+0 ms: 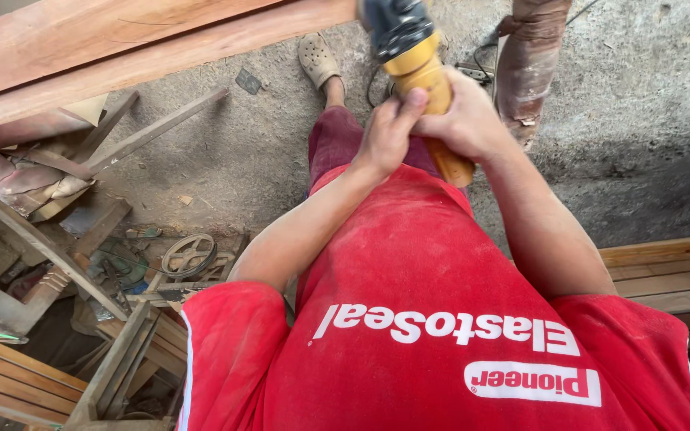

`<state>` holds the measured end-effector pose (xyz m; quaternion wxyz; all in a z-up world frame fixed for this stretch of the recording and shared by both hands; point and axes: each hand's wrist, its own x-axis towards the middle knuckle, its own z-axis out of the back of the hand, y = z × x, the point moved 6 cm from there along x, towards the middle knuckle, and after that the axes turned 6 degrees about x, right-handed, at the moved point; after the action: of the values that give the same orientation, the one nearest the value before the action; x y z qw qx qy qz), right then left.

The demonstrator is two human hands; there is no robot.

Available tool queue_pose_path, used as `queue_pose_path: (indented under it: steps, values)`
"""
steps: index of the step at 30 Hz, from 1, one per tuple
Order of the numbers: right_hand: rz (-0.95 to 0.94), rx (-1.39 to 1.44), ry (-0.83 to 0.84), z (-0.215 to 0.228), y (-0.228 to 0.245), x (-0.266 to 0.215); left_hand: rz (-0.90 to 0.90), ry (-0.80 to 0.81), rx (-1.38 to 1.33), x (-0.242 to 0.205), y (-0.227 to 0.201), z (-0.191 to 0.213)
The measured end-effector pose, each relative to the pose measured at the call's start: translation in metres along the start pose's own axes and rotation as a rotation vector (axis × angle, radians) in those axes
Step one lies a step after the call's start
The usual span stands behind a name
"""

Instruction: The person uses an angle grinder with a sanding disc to smooth the surface of a long wooden plank resting on a metal stand. They hold the plank with one hand and guide the tool with the other, moving along the length of the wood. The person occasionally repositions the plank and continues sanding different sections.

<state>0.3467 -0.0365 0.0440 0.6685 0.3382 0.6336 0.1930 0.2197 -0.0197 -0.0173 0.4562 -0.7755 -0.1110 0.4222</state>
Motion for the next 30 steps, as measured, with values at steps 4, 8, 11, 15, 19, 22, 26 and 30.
queue_pose_path:
  steps: [4,8,11,15,19,22,26,30]
  values:
    - [0.040,0.038,-0.045,0.052,-0.001,-0.014,-0.004,0.045,0.020,0.027,-0.009,-0.050]
    - [0.054,0.073,-0.096,0.085,-0.006,-0.025,0.014,0.108,-0.101,0.039,-0.008,-0.088]
    - [0.042,0.079,-0.181,0.110,-0.011,-0.034,0.008,0.140,0.077,0.057,-0.004,-0.111]
    - [0.084,0.199,-0.239,0.130,-0.015,-0.044,0.080,0.184,0.363,0.084,0.002,-0.137]
    - [0.066,0.166,-0.289,0.123,-0.020,-0.044,0.084,0.262,0.351,0.077,-0.004,-0.131]
    - [0.112,0.090,-0.159,0.091,-0.019,-0.036,-0.060,0.230,0.154,0.042,-0.010,-0.093]
    - [0.083,-0.169,-0.013,0.049,-0.016,-0.012,0.026,0.045,0.200,0.008,0.001,-0.038]
    - [0.032,-0.232,0.002,0.049,-0.009,-0.004,0.050,-0.013,0.105,0.005,-0.001,-0.033]
